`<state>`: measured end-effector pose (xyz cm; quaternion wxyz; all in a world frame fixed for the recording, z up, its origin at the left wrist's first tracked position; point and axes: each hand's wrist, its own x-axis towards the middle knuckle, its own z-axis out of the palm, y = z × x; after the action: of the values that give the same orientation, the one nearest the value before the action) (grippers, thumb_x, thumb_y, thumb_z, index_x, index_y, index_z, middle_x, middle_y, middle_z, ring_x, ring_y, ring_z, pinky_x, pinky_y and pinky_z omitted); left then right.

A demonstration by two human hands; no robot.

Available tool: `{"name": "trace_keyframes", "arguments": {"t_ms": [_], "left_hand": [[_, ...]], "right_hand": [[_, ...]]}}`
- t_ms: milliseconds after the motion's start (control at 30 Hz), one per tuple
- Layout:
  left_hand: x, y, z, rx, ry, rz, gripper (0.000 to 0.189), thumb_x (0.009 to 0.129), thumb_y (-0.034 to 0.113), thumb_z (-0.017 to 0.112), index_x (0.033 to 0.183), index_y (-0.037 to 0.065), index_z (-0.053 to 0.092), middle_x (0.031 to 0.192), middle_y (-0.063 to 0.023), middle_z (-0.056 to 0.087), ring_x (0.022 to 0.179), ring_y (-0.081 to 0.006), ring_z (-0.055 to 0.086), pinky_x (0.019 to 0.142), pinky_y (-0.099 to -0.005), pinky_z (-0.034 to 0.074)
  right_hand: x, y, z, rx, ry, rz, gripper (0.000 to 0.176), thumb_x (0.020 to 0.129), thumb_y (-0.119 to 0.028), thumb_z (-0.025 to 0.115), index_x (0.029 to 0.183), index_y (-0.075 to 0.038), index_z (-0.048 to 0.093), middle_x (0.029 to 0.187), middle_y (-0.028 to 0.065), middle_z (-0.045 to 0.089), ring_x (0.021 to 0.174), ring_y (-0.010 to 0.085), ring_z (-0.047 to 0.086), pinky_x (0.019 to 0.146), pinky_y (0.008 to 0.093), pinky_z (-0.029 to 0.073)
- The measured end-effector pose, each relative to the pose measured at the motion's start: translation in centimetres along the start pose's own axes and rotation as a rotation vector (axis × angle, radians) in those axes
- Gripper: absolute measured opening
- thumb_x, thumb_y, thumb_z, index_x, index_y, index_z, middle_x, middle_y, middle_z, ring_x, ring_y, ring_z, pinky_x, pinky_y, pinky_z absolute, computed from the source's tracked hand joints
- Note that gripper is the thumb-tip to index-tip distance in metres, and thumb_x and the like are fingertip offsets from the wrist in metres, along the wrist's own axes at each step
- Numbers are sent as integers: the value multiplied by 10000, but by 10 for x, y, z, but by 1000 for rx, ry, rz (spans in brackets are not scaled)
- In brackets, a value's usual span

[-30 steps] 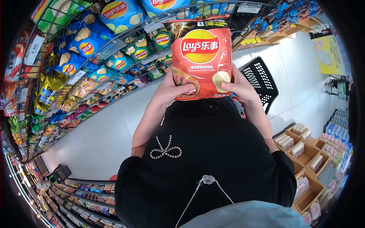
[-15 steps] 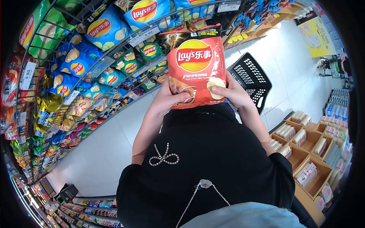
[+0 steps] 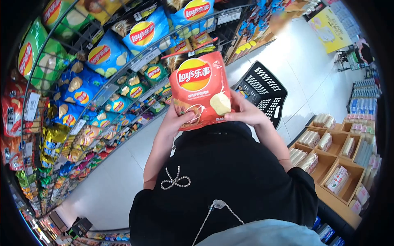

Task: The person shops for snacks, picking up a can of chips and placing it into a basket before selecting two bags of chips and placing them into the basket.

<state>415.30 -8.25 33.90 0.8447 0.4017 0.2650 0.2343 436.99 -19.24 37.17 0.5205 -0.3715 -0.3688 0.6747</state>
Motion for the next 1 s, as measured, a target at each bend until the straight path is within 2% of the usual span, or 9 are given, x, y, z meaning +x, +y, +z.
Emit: {"name": "trace_keyframes", "arguments": {"t_ms": [267, 300, 333, 400, 500, 700, 833, 933, 1000], "left_hand": [[6, 0, 11, -12, 36, -104, 620, 713, 73, 677, 1206, 53, 302, 1093, -69, 513, 973, -149, 537, 820, -298, 451], [9, -5, 17, 54, 110, -38, 584, 755, 81, 597, 1238, 42, 270, 734, -39, 510, 586, -89, 486, 508, -217, 391], [13, -7, 10, 31, -19, -23, 472, 765, 85, 599, 1156, 27, 341, 687, -27, 500, 568, -77, 474, 497, -201, 376], [18, -12, 7, -11, -50, -50, 401, 769, 102, 613, 1089, 27, 383, 654, -12, 490, 553, -65, 463, 494, -186, 362], [22, -15, -3, -55, -38, -158, 561, 749, 64, 638, 1212, 45, 322, 1137, -83, 499, 1002, -167, 532, 831, -304, 450], [32, -16, 4, -30, -112, -136, 495, 782, 60, 600, 1200, 45, 337, 1120, -81, 507, 983, -159, 538, 827, -308, 455], [38, -16, 8, -58, -107, -209, 423, 806, 61, 568, 1177, 46, 365, 1097, -73, 518, 959, -153, 548, 811, -302, 463], [33, -9, 39, -28, 53, -201, 186, 838, 113, 539, 989, 67, 441, 826, -24, 524, 723, -96, 528, 641, -251, 451], [44, -25, 7, -2, -230, -185, 274, 844, 204, 541, 1063, 84, 429, 889, -24, 529, 783, -126, 545, 677, -276, 472]], "right_hand": [[-7, -1, -5, -129, 129, 106, 685, 807, -177, 611, 1326, -14, 193, 1105, 81, 527, 927, 100, 526, 736, 225, 454], [-8, -5, -1, -151, 150, 62, 658, 815, -182, 602, 1318, -10, 214, 1110, 76, 523, 935, 100, 519, 745, 228, 450], [-7, -6, 1, -169, 136, -31, 638, 822, -186, 594, 1313, -11, 227, 1116, 73, 518, 937, 99, 513, 753, 228, 447], [-10, -3, -3, -146, 149, 29, 624, 810, -242, 609, 1280, 7, 282, 1118, 58, 507, 963, 99, 501, 792, 235, 436], [-19, -9, -5, -364, 270, 222, 590, 805, -351, 592, 1233, -15, 362, 959, 66, 566, 797, 105, 570, 586, 220, 499], [-38, -17, -9, -697, 378, 308, 462, 773, -446, 598, 756, 16, 574, 623, 73, 611, 571, 125, 619, 507, 220, 477], [-49, -22, -6, -758, 477, 272, 418, 789, -406, 597, 663, -13, 531, 594, 64, 614, 555, 132, 617, 497, 232, 473], [-54, -20, -7, -783, 471, 225, 327, 808, -289, 605, 682, -3, 510, 629, 78, 613, 594, 118, 616, 527, 229, 483], [-58, -23, -3, -709, 514, 170, 287, 814, -215, 602, 662, -4, 481, 621, 72, 605, 590, 110, 609, 513, 228, 479]]}}
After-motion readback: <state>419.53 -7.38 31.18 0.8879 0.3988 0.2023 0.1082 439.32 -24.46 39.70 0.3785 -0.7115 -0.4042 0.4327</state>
